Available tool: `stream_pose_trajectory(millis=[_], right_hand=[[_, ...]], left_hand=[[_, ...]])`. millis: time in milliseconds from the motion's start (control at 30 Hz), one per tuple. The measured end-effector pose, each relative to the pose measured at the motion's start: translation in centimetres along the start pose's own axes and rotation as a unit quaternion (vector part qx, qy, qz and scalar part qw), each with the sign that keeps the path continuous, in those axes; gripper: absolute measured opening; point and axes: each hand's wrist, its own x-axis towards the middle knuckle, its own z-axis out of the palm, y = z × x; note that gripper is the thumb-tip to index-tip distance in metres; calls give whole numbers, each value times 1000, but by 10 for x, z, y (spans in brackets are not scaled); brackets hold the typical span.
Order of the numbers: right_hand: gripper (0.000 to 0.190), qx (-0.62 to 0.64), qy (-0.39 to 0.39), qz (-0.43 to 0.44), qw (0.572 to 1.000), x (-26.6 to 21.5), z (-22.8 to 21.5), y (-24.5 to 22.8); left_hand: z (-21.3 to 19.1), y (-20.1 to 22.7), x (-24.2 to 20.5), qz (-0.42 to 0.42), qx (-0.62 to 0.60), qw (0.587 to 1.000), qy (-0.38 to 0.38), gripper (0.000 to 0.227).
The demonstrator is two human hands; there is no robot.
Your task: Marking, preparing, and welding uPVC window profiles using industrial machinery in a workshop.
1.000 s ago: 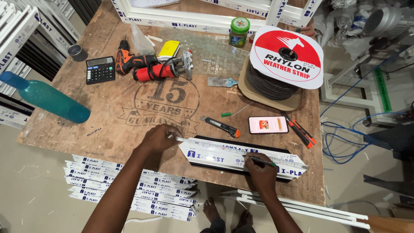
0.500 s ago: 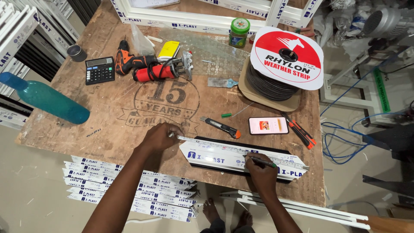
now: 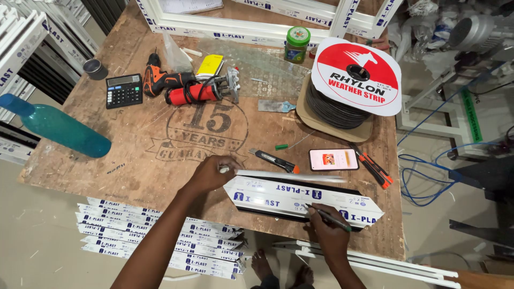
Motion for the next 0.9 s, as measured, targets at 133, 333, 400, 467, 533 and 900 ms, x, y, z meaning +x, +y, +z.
stream_pose_trajectory(millis=[133, 333, 400, 467, 533, 900], right_hand=[[27, 73, -14, 14, 997, 2, -11, 16], [29, 73, 22, 23, 997, 0, -28, 0], [30, 78, 34, 38, 996, 0, -35, 0], [30, 66, 43, 24, 997, 0, -41, -1], [31, 54, 52, 10, 997, 0, -44, -5], [29, 73, 38, -57, 995, 13, -24, -15]], left_hand=[[-3, 25, 3, -40, 73, 996, 19, 19], [1, 7, 9, -101, 185, 977, 41, 27], [6, 7, 9, 16, 132, 980, 150, 46], [11, 7, 17, -5, 149, 977, 151, 46], [17, 12, 30, -25, 167, 974, 151, 46], [98, 36, 128, 85, 345, 931, 85, 12]])
